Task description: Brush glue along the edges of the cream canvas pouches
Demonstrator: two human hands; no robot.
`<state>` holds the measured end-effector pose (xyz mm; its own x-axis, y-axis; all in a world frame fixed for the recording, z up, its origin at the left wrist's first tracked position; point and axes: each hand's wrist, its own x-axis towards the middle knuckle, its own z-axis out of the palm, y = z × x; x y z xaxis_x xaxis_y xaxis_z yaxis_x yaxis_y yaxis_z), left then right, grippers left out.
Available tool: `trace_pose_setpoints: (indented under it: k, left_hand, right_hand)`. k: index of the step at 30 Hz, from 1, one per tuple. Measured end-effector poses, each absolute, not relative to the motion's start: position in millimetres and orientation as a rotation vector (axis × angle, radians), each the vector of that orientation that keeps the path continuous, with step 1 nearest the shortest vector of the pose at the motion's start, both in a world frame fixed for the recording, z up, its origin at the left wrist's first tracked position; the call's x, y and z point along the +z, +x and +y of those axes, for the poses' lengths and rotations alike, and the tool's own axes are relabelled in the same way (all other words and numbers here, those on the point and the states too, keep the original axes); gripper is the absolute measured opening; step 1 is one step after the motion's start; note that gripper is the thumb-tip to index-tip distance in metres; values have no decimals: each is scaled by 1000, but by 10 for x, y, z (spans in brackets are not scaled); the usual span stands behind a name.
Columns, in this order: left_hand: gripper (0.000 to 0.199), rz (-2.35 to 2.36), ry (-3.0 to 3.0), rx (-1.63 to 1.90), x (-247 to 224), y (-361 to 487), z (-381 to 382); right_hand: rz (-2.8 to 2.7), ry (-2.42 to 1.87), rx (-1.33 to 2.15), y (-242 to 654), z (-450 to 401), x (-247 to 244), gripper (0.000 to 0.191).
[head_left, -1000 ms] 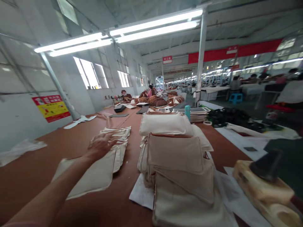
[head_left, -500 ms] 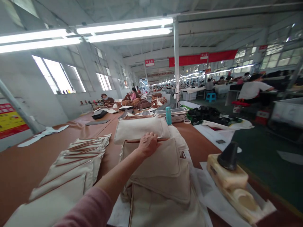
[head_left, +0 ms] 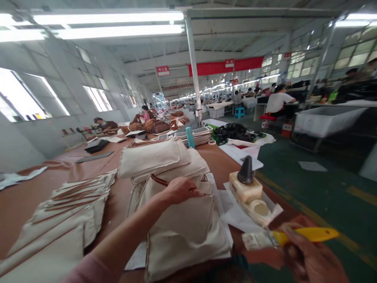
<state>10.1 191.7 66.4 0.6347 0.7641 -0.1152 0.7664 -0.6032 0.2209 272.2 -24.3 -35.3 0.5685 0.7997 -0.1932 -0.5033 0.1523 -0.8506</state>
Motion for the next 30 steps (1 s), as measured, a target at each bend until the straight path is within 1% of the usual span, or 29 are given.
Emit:
trace_pose_setpoints:
  k: [4, 7, 11, 15, 19, 23, 27, 30]
  left_hand:
    - [40, 1053, 2454, -97, 559, 88, 1600]
    - [41, 994, 2340, -103, 524, 56, 1401]
    - [45, 840, 1997, -32, 570, 79, 1137]
    - [46, 715, 1748, 62, 619, 169, 882]
    - [47, 721, 1683, 68, 648, 234, 692]
    - [45, 731, 1714, 42, 674, 259, 577]
    - [43, 785, 1814, 110, 669, 259, 556]
    - [42, 811, 1808, 126, 646, 252, 569]
  right_hand:
    - [-353, -919, 908, 2655, -291, -130, 38]
    - [-386, -887, 901, 2590, -317, -69, 35]
    - [-446, -885, 890, 2512, -309, -33, 37]
    - [-613, -916, 871, 2448, -269, 17, 31]
    - [-810, -1030, 784, 2425, -162, 56, 31]
    - [-910, -1107, 589, 2524, -15, 78, 29]
    - [-863, -1113, 476, 2676, -68, 108, 26]
    - [-820, -1052, 456, 2657, -212, 150, 22]
